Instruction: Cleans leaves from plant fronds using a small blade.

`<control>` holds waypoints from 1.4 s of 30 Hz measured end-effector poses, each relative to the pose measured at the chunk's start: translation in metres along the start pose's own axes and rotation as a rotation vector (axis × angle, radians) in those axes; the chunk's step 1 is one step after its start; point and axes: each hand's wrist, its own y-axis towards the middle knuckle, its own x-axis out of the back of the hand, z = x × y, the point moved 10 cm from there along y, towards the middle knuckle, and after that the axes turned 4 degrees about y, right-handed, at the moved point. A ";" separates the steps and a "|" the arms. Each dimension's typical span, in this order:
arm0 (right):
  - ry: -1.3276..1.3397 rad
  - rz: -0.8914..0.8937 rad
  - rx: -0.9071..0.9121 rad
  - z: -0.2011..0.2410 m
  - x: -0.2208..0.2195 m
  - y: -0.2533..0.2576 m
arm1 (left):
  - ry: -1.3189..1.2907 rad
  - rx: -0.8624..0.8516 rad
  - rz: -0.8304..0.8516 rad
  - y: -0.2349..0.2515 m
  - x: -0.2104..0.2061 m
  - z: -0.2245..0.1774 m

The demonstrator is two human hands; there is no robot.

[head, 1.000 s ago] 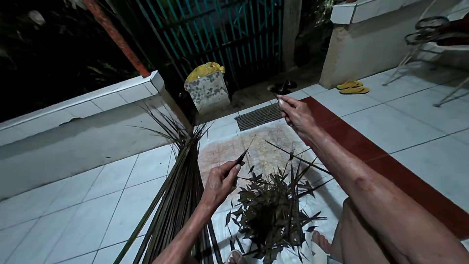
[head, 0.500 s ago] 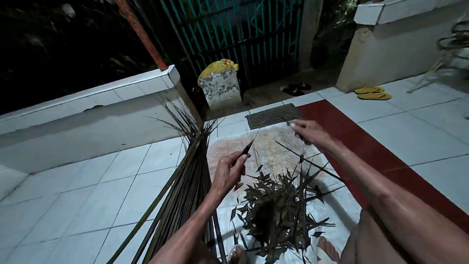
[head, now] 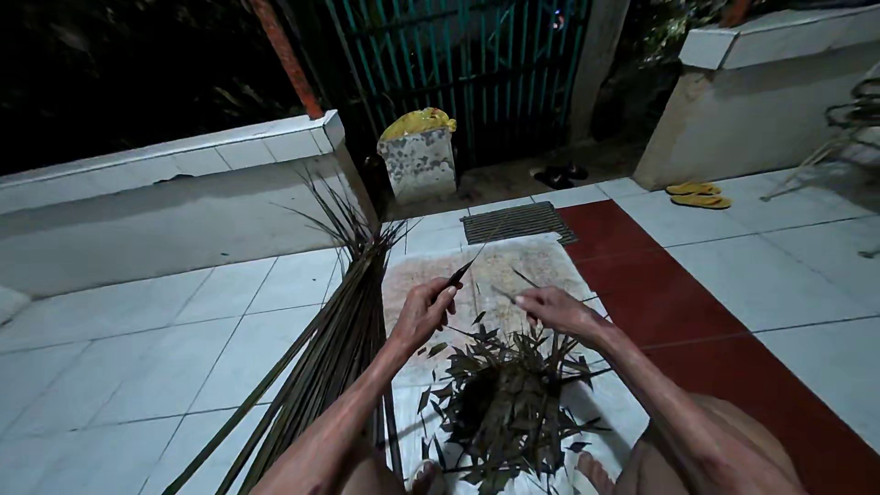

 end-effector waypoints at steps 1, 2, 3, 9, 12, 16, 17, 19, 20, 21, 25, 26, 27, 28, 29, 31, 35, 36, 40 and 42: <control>-0.059 0.064 -0.015 -0.001 -0.005 -0.001 | 0.041 0.003 0.013 -0.001 0.000 0.003; -0.106 0.107 -0.031 -0.003 -0.008 -0.003 | 0.080 0.013 0.034 -0.002 -0.001 0.008; -0.136 0.134 -0.054 -0.006 -0.008 -0.006 | 0.107 0.022 0.071 -0.002 -0.005 0.013; -0.173 0.145 -0.137 -0.031 -0.002 -0.009 | 0.031 0.022 0.179 -0.008 -0.021 0.052; -0.031 -0.176 -0.012 -0.017 0.034 -0.010 | -0.071 -0.005 0.072 -0.006 -0.014 0.050; 0.201 -0.366 0.136 0.009 0.051 -0.015 | -0.067 -0.024 0.014 -0.002 -0.008 0.042; 0.215 -0.361 0.148 0.012 0.044 -0.014 | -0.035 -0.027 0.001 -0.002 -0.006 0.042; 0.227 -0.333 0.210 0.017 0.025 -0.007 | 0.014 -0.044 -0.022 0.001 -0.004 0.042; 0.220 -0.319 0.236 0.020 0.016 -0.006 | 0.044 -0.053 -0.031 0.003 -0.004 0.043; 0.202 -0.310 0.252 0.025 0.007 -0.005 | 0.084 -0.059 -0.039 0.005 -0.005 0.044; 0.140 -0.280 0.275 0.039 -0.022 -0.003 | 0.376 -0.076 -0.054 0.009 -0.011 0.039; 0.125 -0.275 0.268 0.039 -0.027 -0.001 | 0.450 -0.085 -0.054 0.010 -0.013 0.036; 0.116 -0.272 0.258 0.039 -0.031 0.000 | 0.513 -0.093 -0.050 0.011 -0.016 0.032; 0.111 -0.268 0.250 0.039 -0.034 0.001 | 0.563 -0.104 -0.046 0.011 -0.020 0.028; 0.109 -0.266 0.249 0.039 -0.037 0.002 | 0.601 -0.113 -0.041 0.011 -0.023 0.024; 0.103 -0.261 0.252 0.040 -0.041 0.003 | 0.654 -0.108 -0.024 0.012 -0.028 0.017; 0.083 -0.243 0.244 0.039 -0.045 0.005 | 0.726 -0.101 -0.021 0.011 -0.032 0.003; 0.076 -0.243 0.242 0.039 -0.046 0.005 | 0.731 -0.097 -0.021 0.011 -0.032 0.001; 0.059 -0.246 0.251 0.038 -0.048 0.003 | 0.707 -0.087 -0.037 0.010 -0.030 -0.001; 0.043 -0.241 0.249 0.038 -0.050 0.002 | 0.695 -0.090 -0.042 0.010 -0.029 0.000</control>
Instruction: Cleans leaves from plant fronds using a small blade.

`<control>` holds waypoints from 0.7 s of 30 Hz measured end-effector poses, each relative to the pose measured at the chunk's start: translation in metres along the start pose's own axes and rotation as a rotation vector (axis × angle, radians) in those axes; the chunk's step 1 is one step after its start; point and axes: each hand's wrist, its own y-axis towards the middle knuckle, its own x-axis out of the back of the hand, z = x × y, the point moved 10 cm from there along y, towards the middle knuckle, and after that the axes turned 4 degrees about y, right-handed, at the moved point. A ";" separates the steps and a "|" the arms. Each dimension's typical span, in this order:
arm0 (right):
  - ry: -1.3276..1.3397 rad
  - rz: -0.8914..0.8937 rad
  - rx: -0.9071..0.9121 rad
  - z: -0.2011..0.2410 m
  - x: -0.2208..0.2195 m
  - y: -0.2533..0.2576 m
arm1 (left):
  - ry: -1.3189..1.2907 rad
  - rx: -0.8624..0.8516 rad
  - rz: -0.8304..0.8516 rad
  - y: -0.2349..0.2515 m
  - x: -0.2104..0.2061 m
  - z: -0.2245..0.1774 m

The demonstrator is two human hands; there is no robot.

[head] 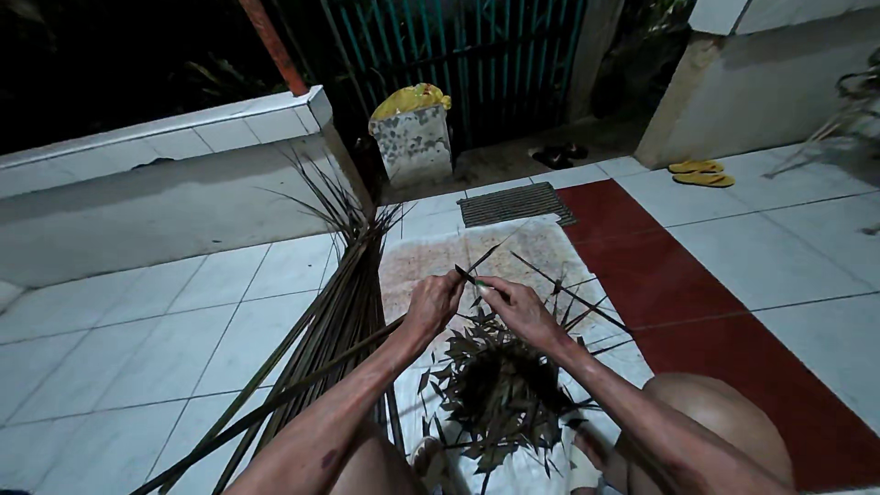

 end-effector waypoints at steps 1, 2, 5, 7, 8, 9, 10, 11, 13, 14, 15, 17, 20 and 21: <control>-0.007 -0.001 0.000 0.000 0.000 -0.001 | 0.000 -0.005 -0.008 -0.001 0.000 0.000; -0.015 -0.006 0.000 0.000 0.000 -0.001 | 0.000 -0.010 -0.019 -0.001 0.001 0.000; -0.054 -0.048 -0.022 0.000 0.000 -0.002 | 0.015 -0.005 -0.045 -0.002 0.002 -0.001; -0.068 -0.085 -0.036 0.002 0.000 -0.003 | 0.029 0.019 -0.032 -0.001 0.002 -0.002; -0.076 -0.100 -0.047 0.003 0.001 -0.003 | 0.035 0.029 -0.031 0.000 0.002 -0.003; -0.082 -0.113 -0.056 0.004 0.001 -0.004 | 0.042 0.037 -0.035 0.000 0.002 -0.004; -0.090 -0.123 -0.066 0.005 0.002 -0.004 | 0.049 0.042 -0.046 0.000 0.003 -0.005; -0.100 -0.132 -0.075 0.005 0.002 -0.004 | 0.057 0.051 -0.047 0.001 0.003 -0.005; -0.119 -0.147 -0.097 0.005 0.002 -0.004 | 0.072 0.078 -0.038 0.001 0.003 -0.006; -0.121 -0.155 -0.105 0.004 0.002 -0.003 | 0.074 0.091 -0.029 0.001 0.002 -0.007; -0.120 -0.163 -0.111 0.004 0.002 -0.003 | 0.075 0.098 -0.029 0.001 0.002 -0.008; -0.105 -0.171 -0.117 0.004 0.004 -0.002 | 0.073 0.104 -0.028 0.000 0.002 -0.012; -0.075 -0.158 -0.116 0.002 0.007 -0.001 | 0.056 0.086 -0.056 0.001 0.004 -0.015; -0.071 -0.153 -0.119 0.001 0.007 0.000 | 0.060 0.077 -0.060 0.002 0.005 -0.015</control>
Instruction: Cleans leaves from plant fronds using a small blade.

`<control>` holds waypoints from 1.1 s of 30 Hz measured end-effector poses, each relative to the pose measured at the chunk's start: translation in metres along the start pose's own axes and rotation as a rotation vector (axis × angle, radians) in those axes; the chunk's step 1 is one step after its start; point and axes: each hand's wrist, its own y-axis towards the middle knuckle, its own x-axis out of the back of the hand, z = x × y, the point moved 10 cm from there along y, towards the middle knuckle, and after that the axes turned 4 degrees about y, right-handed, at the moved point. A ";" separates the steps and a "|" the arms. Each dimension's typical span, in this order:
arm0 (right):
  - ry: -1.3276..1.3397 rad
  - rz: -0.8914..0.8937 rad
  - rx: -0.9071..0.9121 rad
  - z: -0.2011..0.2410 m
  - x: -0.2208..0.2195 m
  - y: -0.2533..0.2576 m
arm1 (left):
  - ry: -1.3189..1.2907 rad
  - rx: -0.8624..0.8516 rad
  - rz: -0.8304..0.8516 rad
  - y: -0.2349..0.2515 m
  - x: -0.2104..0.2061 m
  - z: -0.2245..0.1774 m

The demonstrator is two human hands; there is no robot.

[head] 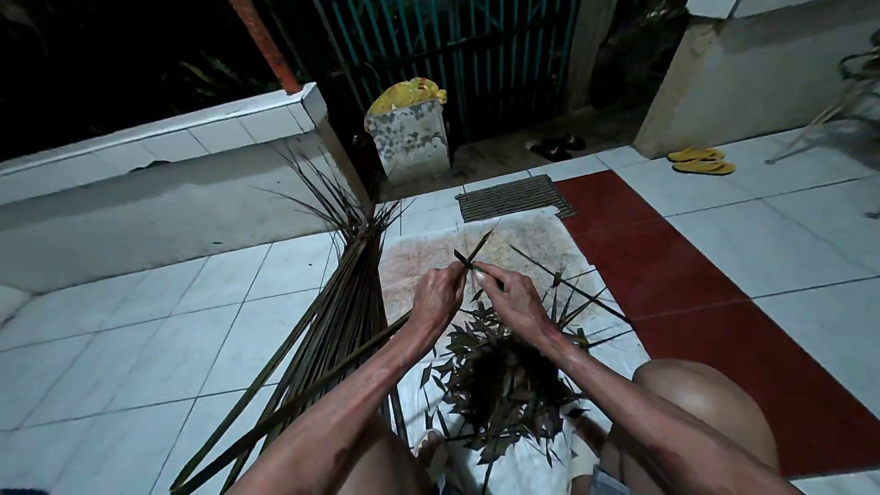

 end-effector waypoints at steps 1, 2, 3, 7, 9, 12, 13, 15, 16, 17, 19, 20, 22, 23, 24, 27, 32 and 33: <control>0.000 0.004 -0.003 -0.001 0.000 0.000 | 0.007 -0.005 0.001 0.000 0.000 0.000; -0.004 0.005 -0.005 -0.001 0.000 0.000 | 0.018 -0.005 0.010 0.000 -0.001 0.000; -0.010 0.002 -0.008 -0.003 -0.001 0.001 | 0.027 -0.001 0.017 0.000 -0.002 0.000; -0.024 -0.041 -0.005 -0.006 0.003 0.003 | 0.048 0.028 0.037 0.000 -0.002 -0.004; -0.043 -0.055 -0.008 -0.008 0.003 0.003 | 0.048 0.040 0.053 -0.001 -0.003 -0.005; -0.048 -0.063 -0.017 -0.010 0.006 0.003 | 0.045 0.033 0.067 -0.003 -0.004 -0.009; -0.047 -0.067 -0.020 -0.011 0.007 0.002 | 0.041 0.027 0.060 -0.003 -0.003 -0.010; -0.049 -0.075 -0.014 -0.011 0.008 0.002 | 0.027 0.024 0.062 -0.004 -0.002 -0.011; -0.054 -0.086 -0.004 -0.011 0.009 0.002 | 0.020 0.025 0.072 -0.005 -0.001 -0.011; -0.058 -0.097 -0.002 -0.012 0.011 0.003 | 0.016 0.024 0.078 -0.006 -0.001 -0.012; -0.058 -0.109 -0.009 -0.014 0.016 0.004 | 0.015 0.021 0.080 -0.008 0.000 -0.015; -0.057 -0.110 -0.013 -0.014 0.017 0.005 | 0.015 0.016 0.072 -0.009 0.002 -0.016; -0.066 -0.116 -0.013 -0.015 0.019 0.005 | 0.013 0.013 0.065 -0.010 0.004 -0.017; -0.074 -0.121 -0.013 -0.015 0.020 0.006 | 0.012 0.011 0.064 -0.011 0.005 -0.017; -0.078 -0.126 -0.011 -0.015 0.020 0.006 | 0.011 0.008 0.064 -0.011 0.005 -0.017; -0.084 -0.136 0.003 -0.014 0.022 0.005 | 0.014 0.008 0.068 -0.013 0.004 -0.017; -0.099 -0.161 -0.003 -0.019 0.033 0.010 | 0.010 0.006 0.078 -0.016 0.005 -0.017; -0.101 -0.183 -0.007 -0.021 0.038 0.012 | 0.009 0.005 0.084 -0.018 0.006 -0.017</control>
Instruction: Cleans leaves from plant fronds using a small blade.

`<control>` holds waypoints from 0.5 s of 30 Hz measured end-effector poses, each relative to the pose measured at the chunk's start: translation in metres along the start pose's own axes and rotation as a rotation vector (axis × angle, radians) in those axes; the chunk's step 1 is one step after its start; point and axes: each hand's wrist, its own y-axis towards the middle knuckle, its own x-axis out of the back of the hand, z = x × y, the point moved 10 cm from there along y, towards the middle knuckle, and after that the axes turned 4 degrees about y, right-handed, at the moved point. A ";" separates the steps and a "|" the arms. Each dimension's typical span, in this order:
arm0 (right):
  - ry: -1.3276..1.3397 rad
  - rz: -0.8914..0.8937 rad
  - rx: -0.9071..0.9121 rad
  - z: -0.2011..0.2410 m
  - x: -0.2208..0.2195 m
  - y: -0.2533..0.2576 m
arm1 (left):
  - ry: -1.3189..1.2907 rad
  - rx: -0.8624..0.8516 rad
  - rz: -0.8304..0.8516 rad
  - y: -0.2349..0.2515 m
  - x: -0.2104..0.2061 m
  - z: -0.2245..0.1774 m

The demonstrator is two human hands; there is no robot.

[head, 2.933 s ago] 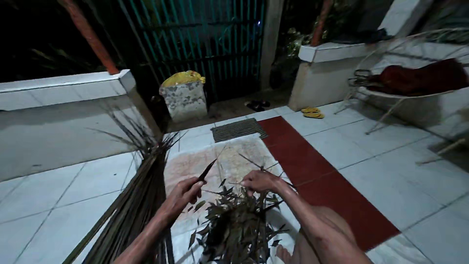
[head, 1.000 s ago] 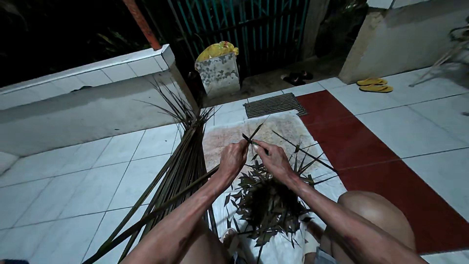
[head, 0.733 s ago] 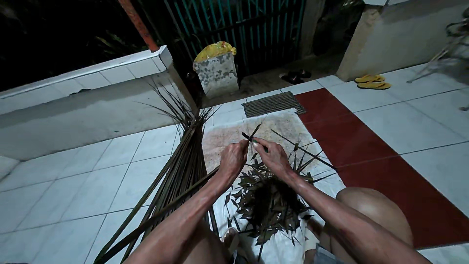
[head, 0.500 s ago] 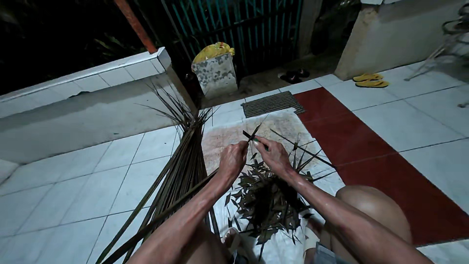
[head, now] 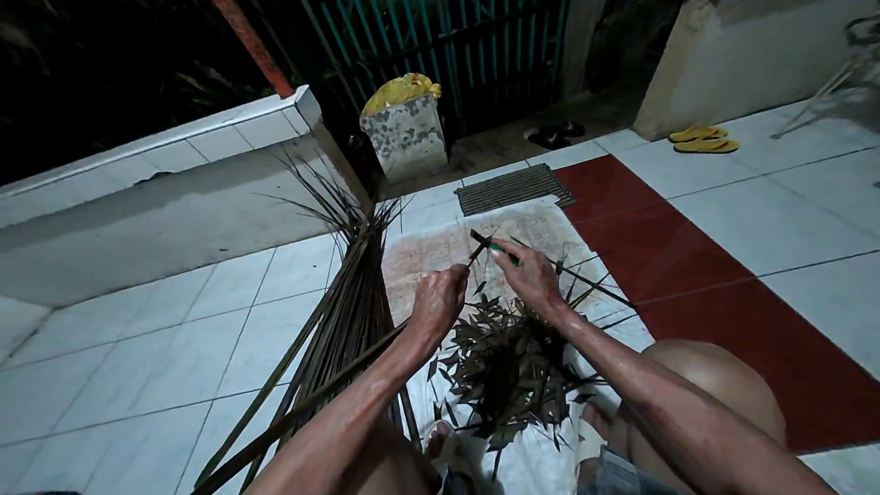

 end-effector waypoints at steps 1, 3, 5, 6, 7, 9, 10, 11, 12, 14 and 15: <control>-0.003 -0.033 -0.006 -0.004 0.006 0.003 | 0.000 -0.002 0.001 -0.001 0.000 0.000; 0.002 -0.082 -0.043 -0.013 0.019 0.009 | 0.001 -0.007 -0.015 -0.004 0.002 0.003; 0.044 -0.123 -0.043 -0.018 0.033 0.011 | 0.001 -0.009 -0.028 -0.006 0.004 0.006; 0.074 -0.127 -0.026 -0.017 0.036 0.010 | 0.008 -0.008 -0.031 -0.006 0.005 0.008; 0.099 -0.112 0.003 -0.014 0.035 0.009 | 0.022 -0.007 -0.034 -0.006 0.006 0.009; 0.127 0.004 0.058 -0.004 0.022 0.003 | 0.069 0.006 -0.016 -0.006 0.006 0.010; 0.142 0.076 0.077 0.003 0.012 -0.002 | 0.093 0.004 -0.013 -0.006 0.005 0.010; 0.145 0.140 0.091 0.007 0.003 -0.007 | 0.110 -0.001 -0.013 -0.006 0.004 0.009; 0.143 0.187 0.094 0.011 -0.005 -0.012 | 0.122 -0.006 -0.012 -0.006 0.003 0.008; 0.123 0.231 0.087 0.013 -0.015 -0.016 | 0.140 -0.018 -0.017 -0.006 0.003 0.004; 0.112 0.239 0.082 0.013 -0.018 -0.017 | 0.150 -0.020 -0.019 -0.006 0.003 0.002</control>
